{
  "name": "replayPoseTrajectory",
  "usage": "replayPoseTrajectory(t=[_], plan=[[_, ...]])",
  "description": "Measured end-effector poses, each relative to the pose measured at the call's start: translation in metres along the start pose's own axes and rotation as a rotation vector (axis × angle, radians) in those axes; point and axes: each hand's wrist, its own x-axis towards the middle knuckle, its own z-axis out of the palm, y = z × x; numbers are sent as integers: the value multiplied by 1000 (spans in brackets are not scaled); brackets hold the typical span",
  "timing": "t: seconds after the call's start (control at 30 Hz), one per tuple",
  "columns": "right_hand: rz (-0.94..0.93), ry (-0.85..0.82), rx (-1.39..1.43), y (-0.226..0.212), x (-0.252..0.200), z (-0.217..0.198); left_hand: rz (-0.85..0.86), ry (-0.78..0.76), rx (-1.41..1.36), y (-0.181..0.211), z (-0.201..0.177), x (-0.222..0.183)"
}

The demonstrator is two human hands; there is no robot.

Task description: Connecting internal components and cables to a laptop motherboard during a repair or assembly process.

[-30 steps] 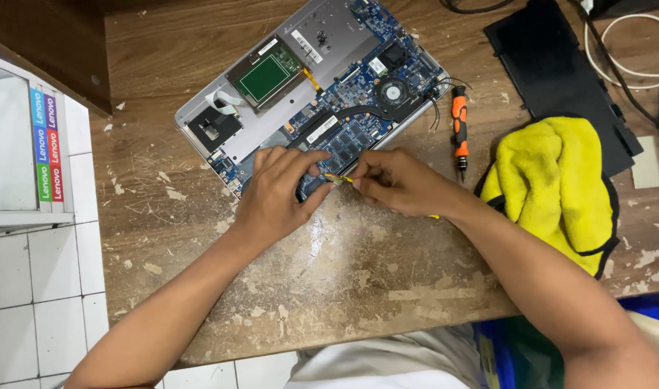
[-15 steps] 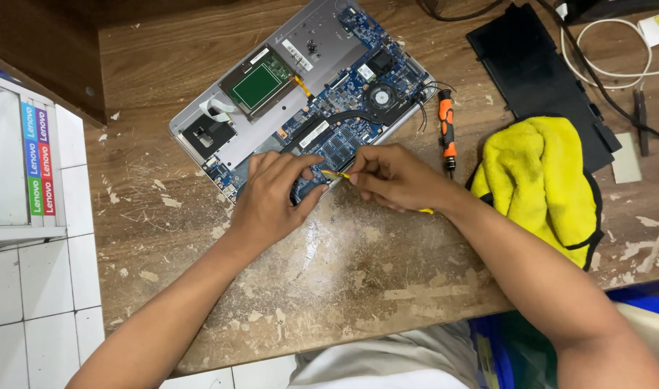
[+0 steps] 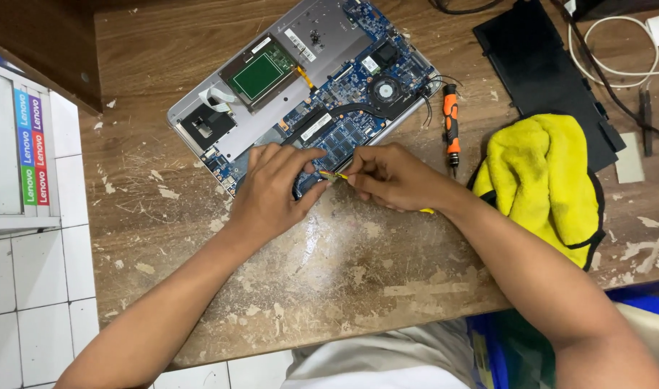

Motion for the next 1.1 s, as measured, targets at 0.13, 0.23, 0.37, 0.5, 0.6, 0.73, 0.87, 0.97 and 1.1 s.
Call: replayPoseTrajectory(t=[0.13, 0.23, 0.37, 0.5, 0.6, 0.73, 0.87, 0.97, 1.1], plan=[[4, 12, 38, -3, 1, -10, -3, -12, 9, -1, -1, 3], [13, 41, 8, 1, 0, -6, -15, -8, -3, 3, -2, 1], [5, -17, -20, -2, 0, -2, -13, -8, 15, 2, -1, 1], [12, 7, -1, -3, 0, -8, 12, -11, 17, -3, 0, 0], [0, 29, -17, 0, 3, -5, 5, -12, 7, -1, -1, 1], [15, -41, -12, -7, -1, -7, 1, -26, 4, 1, -3, 1], [-11, -16, -2, -3, 3, -8, 19, -5, -1, -2, -1, 3], [0, 24, 20, 3, 2, -2, 13, -6, -3, 1, -1, -2], [1, -28, 11, -5, 4, -10, 20, -5, 26, -4, -1, 2]])
